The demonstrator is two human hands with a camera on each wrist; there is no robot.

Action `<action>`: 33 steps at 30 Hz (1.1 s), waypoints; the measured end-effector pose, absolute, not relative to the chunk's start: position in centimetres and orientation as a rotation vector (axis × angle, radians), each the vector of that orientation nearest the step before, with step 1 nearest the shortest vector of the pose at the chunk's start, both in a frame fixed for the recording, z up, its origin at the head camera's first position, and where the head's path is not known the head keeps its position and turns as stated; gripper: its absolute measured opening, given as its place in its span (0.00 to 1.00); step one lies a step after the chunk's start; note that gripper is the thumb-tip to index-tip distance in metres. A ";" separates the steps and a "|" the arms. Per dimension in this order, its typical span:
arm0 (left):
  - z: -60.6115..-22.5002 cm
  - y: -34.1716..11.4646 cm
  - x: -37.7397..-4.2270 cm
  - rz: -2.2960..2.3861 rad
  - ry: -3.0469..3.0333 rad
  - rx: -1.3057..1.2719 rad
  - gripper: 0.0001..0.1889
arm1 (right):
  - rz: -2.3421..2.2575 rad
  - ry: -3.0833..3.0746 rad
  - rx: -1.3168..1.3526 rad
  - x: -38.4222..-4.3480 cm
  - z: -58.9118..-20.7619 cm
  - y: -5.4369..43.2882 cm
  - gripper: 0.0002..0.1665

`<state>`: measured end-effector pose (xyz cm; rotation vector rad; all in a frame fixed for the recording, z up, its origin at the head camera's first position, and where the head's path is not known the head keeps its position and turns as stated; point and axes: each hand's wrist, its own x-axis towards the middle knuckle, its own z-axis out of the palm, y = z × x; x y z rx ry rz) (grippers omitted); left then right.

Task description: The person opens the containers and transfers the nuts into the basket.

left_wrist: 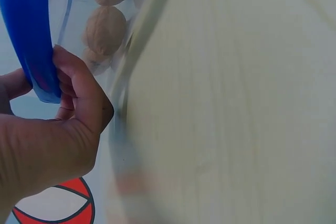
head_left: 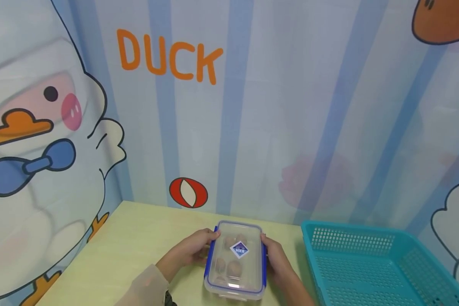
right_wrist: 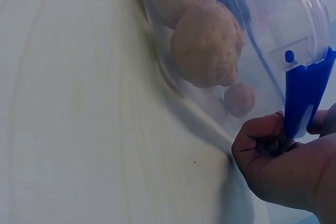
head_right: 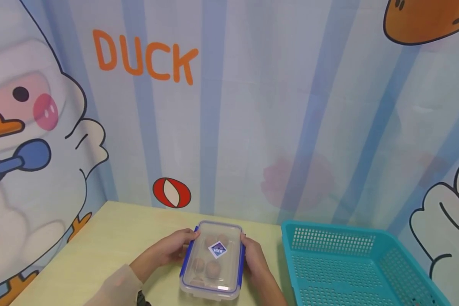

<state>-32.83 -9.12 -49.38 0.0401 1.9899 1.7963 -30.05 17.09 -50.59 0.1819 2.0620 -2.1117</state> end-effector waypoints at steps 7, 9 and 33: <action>-49.1 -9.4 -33.0 1.800 1.986 0.047 0.19 | -2.110 2.056 0.205 -30.2 -50.0 16.8 0.37; -49.1 -9.4 -33.1 1.802 1.985 0.048 0.18 | -2.103 2.062 0.208 -30.2 -50.0 16.8 0.36; -49.5 -9.5 -33.3 1.802 1.978 0.045 0.20 | -2.124 1.958 0.289 -30.0 -51.1 17.7 0.36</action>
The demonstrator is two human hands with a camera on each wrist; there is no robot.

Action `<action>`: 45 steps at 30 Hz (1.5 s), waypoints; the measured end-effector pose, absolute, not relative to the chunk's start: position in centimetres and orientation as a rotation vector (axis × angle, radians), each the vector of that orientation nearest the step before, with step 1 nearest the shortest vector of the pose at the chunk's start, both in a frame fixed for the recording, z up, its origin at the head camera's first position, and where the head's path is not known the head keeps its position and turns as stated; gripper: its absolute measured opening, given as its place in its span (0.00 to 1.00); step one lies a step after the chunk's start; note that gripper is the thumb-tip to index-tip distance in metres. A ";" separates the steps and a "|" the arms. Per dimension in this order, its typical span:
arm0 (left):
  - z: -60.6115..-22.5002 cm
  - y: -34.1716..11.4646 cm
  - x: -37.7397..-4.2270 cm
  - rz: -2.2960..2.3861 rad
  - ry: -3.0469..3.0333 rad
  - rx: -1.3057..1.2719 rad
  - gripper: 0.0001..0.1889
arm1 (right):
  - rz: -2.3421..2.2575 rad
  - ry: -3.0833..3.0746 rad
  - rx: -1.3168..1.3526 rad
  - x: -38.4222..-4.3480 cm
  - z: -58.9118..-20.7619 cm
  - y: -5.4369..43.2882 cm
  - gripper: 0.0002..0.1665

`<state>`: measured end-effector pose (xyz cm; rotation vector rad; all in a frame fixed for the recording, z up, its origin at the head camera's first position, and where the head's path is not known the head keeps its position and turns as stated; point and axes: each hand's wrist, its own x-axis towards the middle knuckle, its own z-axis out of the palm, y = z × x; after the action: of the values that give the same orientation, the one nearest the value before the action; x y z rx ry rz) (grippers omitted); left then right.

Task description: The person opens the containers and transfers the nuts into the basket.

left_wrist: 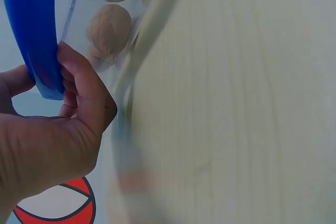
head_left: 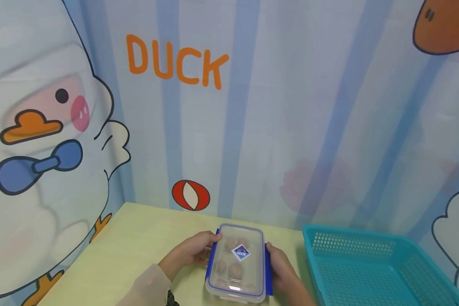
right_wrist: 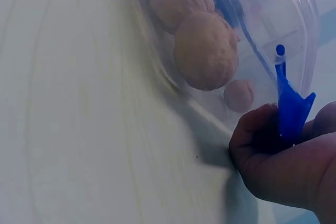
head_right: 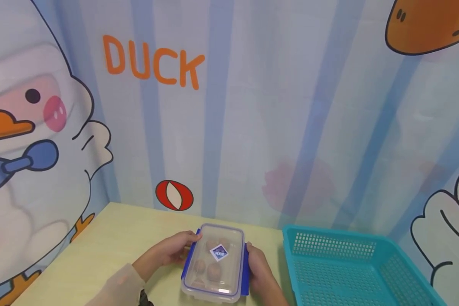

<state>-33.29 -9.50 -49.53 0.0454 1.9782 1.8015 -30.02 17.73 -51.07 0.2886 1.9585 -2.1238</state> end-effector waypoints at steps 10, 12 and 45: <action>-49.3 -9.1 -33.1 1.796 1.968 0.029 0.20 | -1.823 2.358 0.360 -29.9 -50.1 17.8 0.45; -49.4 -9.1 -33.0 1.795 1.963 0.032 0.19 | -1.723 2.473 0.338 -29.5 -49.9 17.7 0.44; -48.8 -10.0 -33.9 1.746 1.914 0.129 0.19 | -1.589 2.683 0.146 -28.5 -49.8 16.6 0.48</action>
<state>-33.91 -9.96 -48.82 0.1292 1.9140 1.7462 -28.52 16.58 -49.83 0.1457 2.6831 -1.5892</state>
